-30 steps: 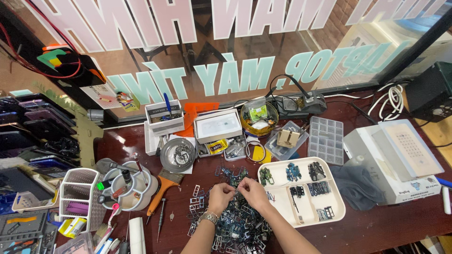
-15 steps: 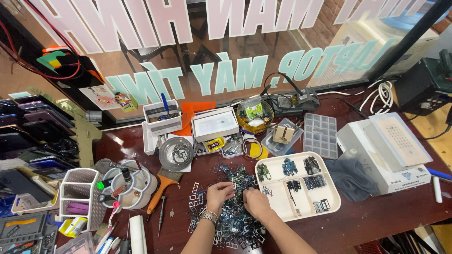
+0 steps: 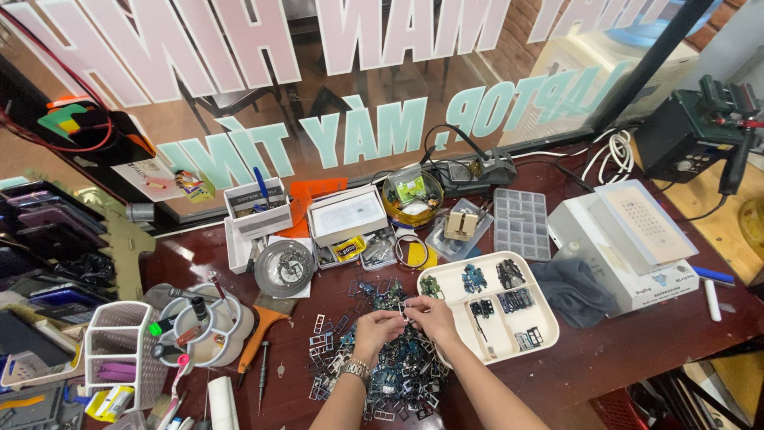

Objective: The person sorts small electronic components from a large pile on the workbench into a compartmentalized tray. They pick up individual pieces, separate them, and place them into specific sections of the tray.

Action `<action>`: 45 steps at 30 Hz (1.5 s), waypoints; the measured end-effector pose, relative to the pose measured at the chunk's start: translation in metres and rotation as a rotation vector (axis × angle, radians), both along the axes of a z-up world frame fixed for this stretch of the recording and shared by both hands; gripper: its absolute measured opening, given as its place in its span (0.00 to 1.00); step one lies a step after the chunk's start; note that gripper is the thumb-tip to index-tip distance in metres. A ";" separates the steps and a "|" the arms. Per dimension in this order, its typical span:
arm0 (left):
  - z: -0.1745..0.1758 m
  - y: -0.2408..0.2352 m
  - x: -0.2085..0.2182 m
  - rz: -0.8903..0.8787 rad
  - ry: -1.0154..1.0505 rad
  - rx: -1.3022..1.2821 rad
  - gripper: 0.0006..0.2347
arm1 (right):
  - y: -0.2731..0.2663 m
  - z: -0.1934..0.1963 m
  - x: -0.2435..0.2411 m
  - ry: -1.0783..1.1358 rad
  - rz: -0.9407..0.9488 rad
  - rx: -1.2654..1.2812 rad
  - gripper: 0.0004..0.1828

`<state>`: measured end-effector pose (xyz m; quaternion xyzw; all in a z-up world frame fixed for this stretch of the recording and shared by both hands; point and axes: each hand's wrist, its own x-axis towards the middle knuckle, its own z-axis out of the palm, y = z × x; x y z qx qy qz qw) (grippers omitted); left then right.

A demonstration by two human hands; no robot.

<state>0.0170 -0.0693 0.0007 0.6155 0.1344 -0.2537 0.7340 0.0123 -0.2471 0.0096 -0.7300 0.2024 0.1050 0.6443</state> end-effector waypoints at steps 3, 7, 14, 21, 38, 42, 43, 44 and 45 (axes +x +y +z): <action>0.004 -0.012 0.002 -0.002 0.026 -0.010 0.08 | -0.009 0.005 -0.004 0.000 -0.009 0.006 0.12; 0.005 -0.037 0.004 0.090 0.020 0.044 0.07 | -0.027 0.010 -0.007 -0.049 -0.135 0.155 0.11; 0.007 -0.105 0.008 -0.116 -0.006 -0.029 0.07 | -0.082 0.019 -0.015 -0.056 -0.218 0.042 0.14; 0.015 -0.169 0.007 -0.151 0.008 -0.006 0.07 | -0.146 0.008 -0.027 -0.034 -0.233 0.021 0.14; -0.014 -0.258 0.002 -0.167 -0.010 0.151 0.08 | -0.251 0.008 -0.038 0.054 -0.260 -0.430 0.11; -0.008 -0.266 0.002 -0.277 -0.009 0.183 0.10 | -0.247 0.021 -0.026 0.003 -0.181 -0.536 0.09; -0.005 -0.269 0.002 -0.321 -0.016 0.191 0.11 | -0.245 0.023 -0.026 -0.045 -0.151 -0.585 0.09; -0.002 -0.272 0.001 -0.365 -0.024 0.199 0.12 | -0.244 0.026 -0.027 -0.094 -0.122 -0.632 0.08; 0.002 -0.276 0.000 -0.411 -0.031 0.205 0.13 | -0.243 0.029 -0.028 -0.142 -0.094 -0.682 0.08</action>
